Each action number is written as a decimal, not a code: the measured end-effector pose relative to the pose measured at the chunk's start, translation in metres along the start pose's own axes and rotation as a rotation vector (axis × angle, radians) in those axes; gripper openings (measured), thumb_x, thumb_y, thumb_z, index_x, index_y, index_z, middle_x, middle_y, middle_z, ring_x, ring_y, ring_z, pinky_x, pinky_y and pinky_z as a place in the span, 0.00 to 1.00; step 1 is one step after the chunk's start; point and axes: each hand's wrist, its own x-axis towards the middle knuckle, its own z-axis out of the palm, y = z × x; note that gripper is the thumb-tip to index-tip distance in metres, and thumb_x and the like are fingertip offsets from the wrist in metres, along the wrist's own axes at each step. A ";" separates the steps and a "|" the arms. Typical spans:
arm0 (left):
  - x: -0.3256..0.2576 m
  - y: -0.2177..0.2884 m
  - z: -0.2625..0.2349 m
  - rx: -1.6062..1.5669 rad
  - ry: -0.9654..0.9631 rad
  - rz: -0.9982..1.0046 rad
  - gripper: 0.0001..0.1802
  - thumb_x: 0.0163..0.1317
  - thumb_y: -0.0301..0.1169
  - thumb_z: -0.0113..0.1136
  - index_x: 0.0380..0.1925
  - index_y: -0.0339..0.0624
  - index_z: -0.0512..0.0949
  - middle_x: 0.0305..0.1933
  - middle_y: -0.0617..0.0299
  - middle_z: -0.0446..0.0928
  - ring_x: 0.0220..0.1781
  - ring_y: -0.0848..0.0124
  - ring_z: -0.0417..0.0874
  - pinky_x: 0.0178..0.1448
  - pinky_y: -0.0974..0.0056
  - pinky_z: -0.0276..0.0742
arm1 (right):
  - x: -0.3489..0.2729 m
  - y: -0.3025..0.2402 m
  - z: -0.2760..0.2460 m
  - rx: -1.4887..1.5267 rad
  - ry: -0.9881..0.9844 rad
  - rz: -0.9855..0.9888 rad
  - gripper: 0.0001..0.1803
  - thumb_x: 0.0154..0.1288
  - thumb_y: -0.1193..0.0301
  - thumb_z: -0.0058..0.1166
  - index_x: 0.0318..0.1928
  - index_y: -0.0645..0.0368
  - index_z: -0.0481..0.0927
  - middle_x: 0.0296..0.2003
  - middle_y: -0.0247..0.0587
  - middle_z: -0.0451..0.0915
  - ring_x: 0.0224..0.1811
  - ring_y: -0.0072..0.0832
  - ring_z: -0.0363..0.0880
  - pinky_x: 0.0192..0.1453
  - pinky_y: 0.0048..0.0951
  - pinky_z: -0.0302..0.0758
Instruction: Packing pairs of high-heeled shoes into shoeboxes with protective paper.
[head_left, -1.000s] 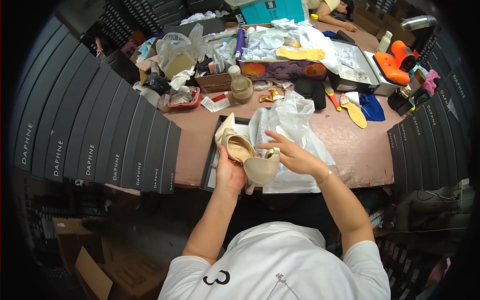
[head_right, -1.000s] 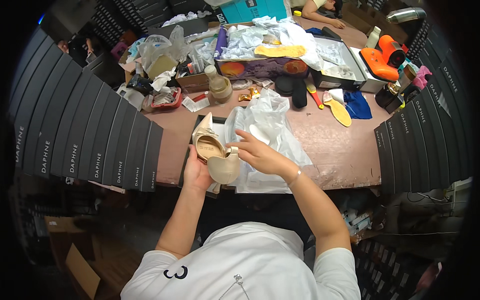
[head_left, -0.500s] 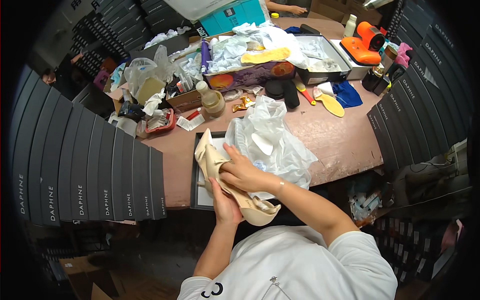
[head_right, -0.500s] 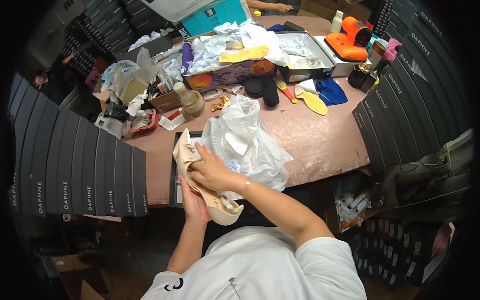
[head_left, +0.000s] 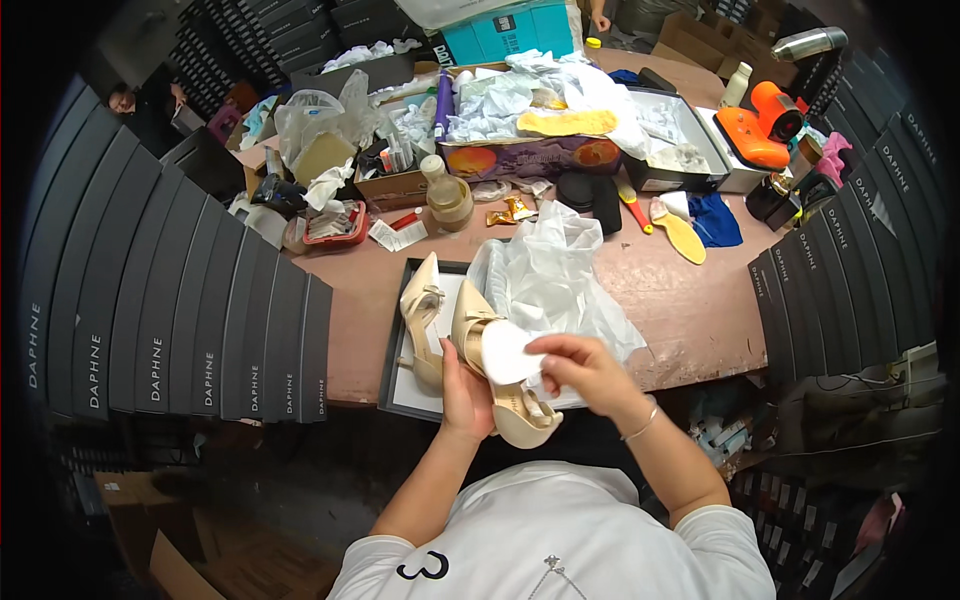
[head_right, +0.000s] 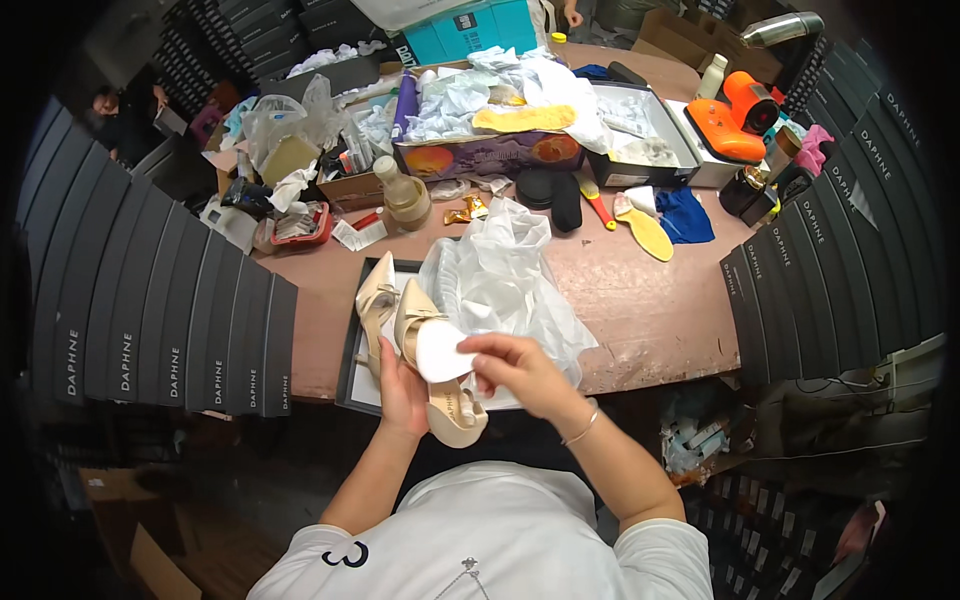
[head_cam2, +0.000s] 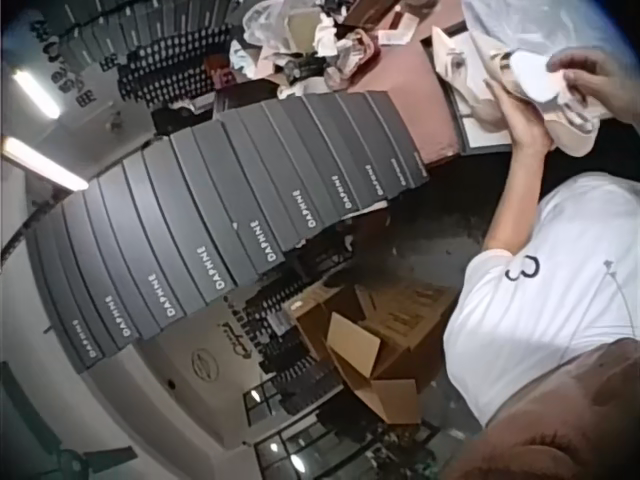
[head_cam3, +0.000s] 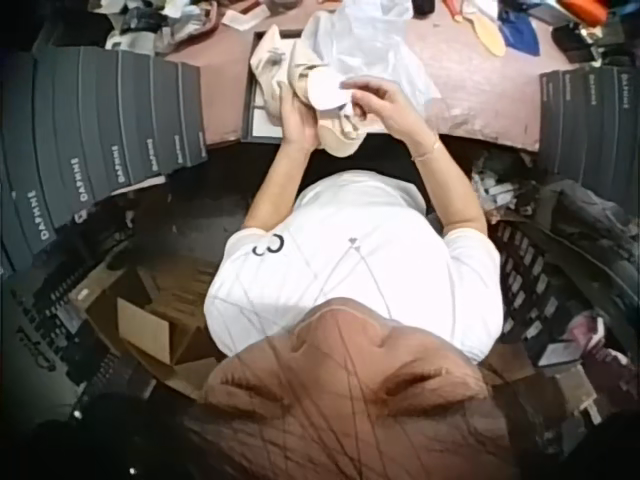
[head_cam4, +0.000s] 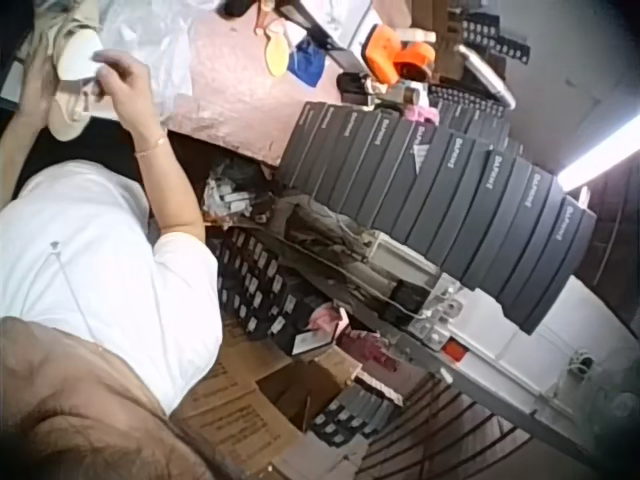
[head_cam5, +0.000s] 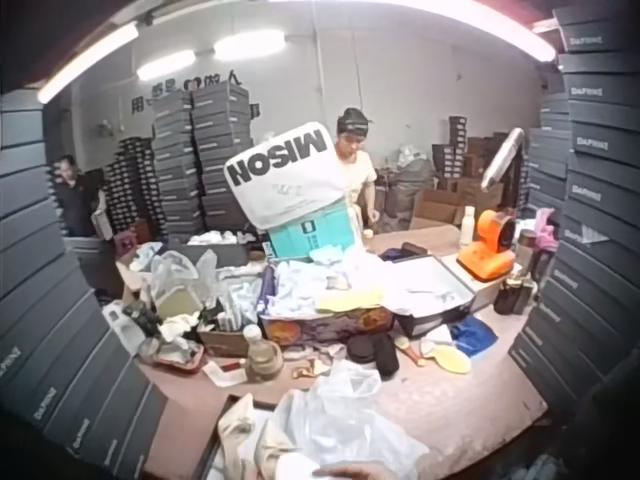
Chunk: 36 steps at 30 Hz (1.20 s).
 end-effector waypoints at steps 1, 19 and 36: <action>-0.003 -0.002 -0.001 0.022 -0.027 0.009 0.41 0.67 0.67 0.28 0.61 0.43 0.64 0.55 0.52 0.71 0.55 0.61 0.76 0.57 0.56 0.75 | -0.002 0.013 0.008 0.045 0.002 0.092 0.15 0.69 0.76 0.49 0.55 0.66 0.76 0.33 0.32 0.79 0.29 0.13 0.73 0.31 0.17 0.72; -0.015 0.006 -0.024 0.240 0.273 -0.167 0.22 0.69 0.40 0.45 0.53 0.33 0.73 0.44 0.54 0.80 0.31 0.69 0.80 0.32 0.68 0.79 | 0.081 0.037 -0.036 -1.303 0.358 -0.461 0.15 0.48 0.73 0.65 0.38 0.58 0.75 0.37 0.43 0.77 0.43 0.42 0.77 0.44 0.38 0.76; -0.025 0.006 -0.048 0.210 0.282 -0.106 0.32 0.68 0.60 0.42 0.48 0.40 0.73 0.34 0.54 0.79 0.26 0.67 0.81 0.29 0.64 0.81 | 0.049 0.015 -0.002 -1.366 -0.093 0.005 0.29 0.54 0.67 0.62 0.57 0.58 0.71 0.50 0.52 0.75 0.51 0.47 0.76 0.51 0.43 0.75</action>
